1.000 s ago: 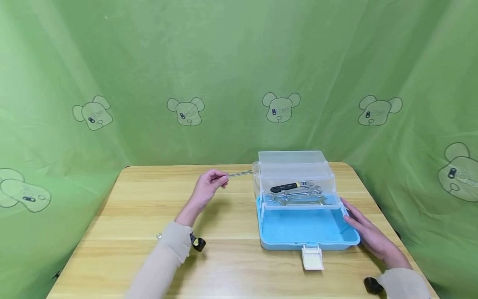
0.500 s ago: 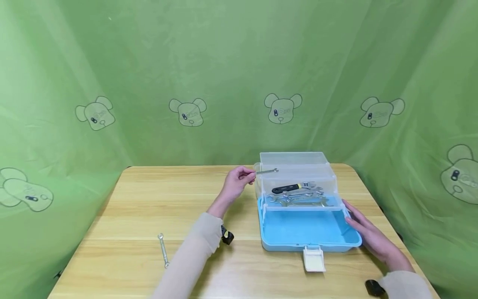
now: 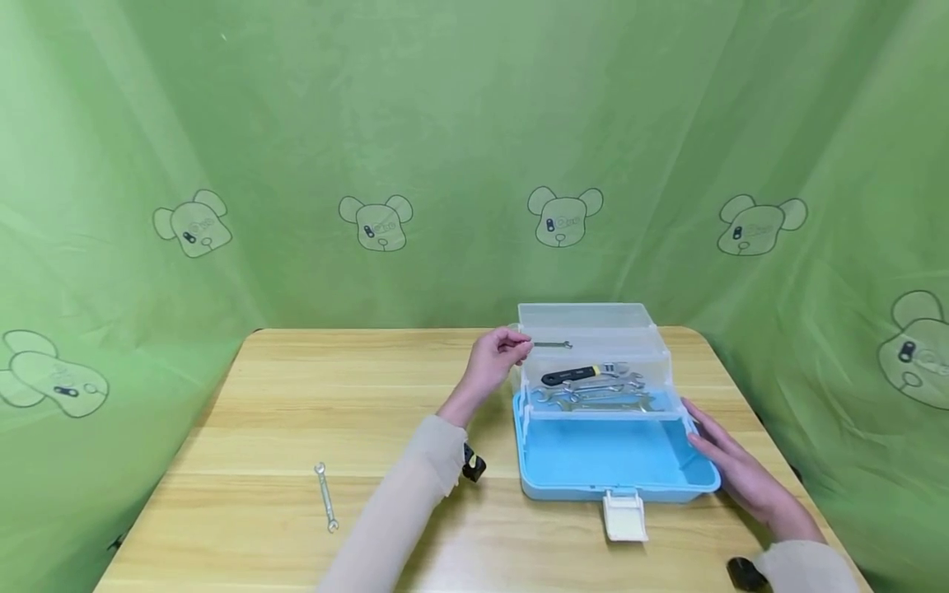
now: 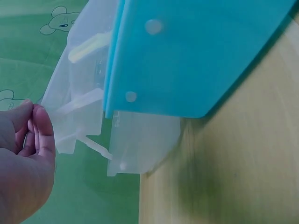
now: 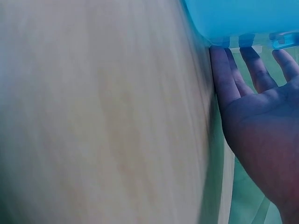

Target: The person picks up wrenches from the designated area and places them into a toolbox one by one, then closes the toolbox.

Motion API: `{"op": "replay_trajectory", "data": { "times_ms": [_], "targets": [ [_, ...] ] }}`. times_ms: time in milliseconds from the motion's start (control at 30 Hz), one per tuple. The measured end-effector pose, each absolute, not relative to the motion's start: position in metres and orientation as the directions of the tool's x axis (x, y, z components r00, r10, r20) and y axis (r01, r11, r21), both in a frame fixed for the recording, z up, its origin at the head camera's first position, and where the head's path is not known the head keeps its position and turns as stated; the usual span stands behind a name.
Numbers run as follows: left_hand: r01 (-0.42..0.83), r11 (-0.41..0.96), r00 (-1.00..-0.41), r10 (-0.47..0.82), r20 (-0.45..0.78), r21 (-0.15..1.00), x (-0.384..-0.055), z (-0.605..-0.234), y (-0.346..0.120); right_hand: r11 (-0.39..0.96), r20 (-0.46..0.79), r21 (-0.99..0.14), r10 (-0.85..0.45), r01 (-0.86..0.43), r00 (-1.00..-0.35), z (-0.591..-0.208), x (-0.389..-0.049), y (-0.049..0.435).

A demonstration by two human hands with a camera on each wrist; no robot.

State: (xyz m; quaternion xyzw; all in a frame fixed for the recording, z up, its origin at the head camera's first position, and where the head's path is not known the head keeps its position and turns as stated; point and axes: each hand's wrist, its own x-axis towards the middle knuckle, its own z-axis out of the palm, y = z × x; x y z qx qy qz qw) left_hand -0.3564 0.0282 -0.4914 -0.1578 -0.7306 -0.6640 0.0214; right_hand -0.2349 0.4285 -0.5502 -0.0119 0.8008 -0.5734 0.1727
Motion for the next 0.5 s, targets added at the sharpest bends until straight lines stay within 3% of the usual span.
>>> {"op": "replay_trajectory", "data": {
  "times_ms": [500],
  "targets": [
    [0.339,0.314,-0.939,0.172,0.298,0.887,-0.355,-0.477,0.038,0.34,-0.252,-0.925,-0.219,0.168,-0.943,-0.552,-0.236,0.429]
  ]
}}
